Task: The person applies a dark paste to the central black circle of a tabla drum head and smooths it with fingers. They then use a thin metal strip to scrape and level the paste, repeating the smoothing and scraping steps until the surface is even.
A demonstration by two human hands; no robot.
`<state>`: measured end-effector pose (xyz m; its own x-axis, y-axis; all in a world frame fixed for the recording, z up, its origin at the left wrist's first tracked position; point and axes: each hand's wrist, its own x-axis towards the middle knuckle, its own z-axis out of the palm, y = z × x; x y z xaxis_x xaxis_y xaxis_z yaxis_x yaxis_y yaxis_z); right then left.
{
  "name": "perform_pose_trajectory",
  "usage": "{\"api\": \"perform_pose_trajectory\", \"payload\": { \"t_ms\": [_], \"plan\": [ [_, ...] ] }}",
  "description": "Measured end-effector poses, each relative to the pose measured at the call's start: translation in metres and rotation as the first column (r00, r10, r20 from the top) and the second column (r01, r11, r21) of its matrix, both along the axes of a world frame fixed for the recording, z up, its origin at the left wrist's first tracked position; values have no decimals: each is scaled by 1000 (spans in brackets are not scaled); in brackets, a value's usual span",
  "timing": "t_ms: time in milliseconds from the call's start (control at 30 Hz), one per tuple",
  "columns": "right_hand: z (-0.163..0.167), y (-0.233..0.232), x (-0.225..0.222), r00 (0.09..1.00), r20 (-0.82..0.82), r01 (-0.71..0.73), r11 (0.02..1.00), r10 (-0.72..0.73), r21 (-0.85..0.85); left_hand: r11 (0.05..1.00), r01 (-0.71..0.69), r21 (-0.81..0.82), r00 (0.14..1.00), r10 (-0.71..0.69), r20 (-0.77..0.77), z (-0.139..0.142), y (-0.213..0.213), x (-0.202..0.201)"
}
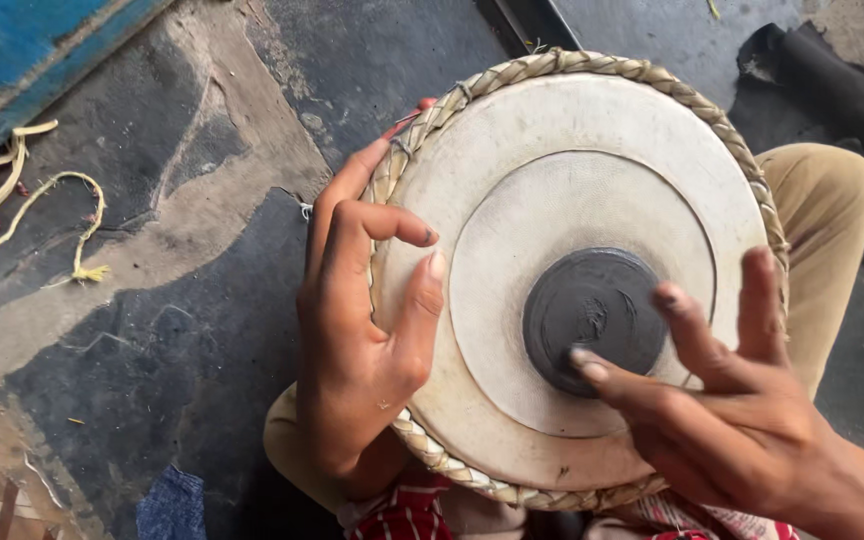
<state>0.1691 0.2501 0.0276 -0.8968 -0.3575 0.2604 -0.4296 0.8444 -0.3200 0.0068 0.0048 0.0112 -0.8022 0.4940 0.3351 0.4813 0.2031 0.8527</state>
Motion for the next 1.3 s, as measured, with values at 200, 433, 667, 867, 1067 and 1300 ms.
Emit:
{"api": "perform_pose_trajectory", "payload": {
  "t_ms": [200,433,667,867,1067,1300],
  "plan": [
    [5,2,-25,994,-113,34,960,-2,278,999,9,-31,999,-8,32,3,-2,3],
    [-2,12,13,994,13,107,994,-107,25,1000,8,-7,999,-8,40,0,-1,1],
    [16,-14,-48,990,-142,-12,993,28,114,1000,-14,-17,1000,14,20,3,1,1],
    [12,6,-16,985,2,172,983,-173,66,1000,6,-14,999,-5,36,4,-2,1],
    [1,8,12,995,58,82,995,-79,-48,1000,10,-14,999,-10,45,1,-2,1],
    [7,-2,-21,984,-131,-75,948,121,309,1000,-6,-20,999,6,34,3,-1,3]
  ]
}}
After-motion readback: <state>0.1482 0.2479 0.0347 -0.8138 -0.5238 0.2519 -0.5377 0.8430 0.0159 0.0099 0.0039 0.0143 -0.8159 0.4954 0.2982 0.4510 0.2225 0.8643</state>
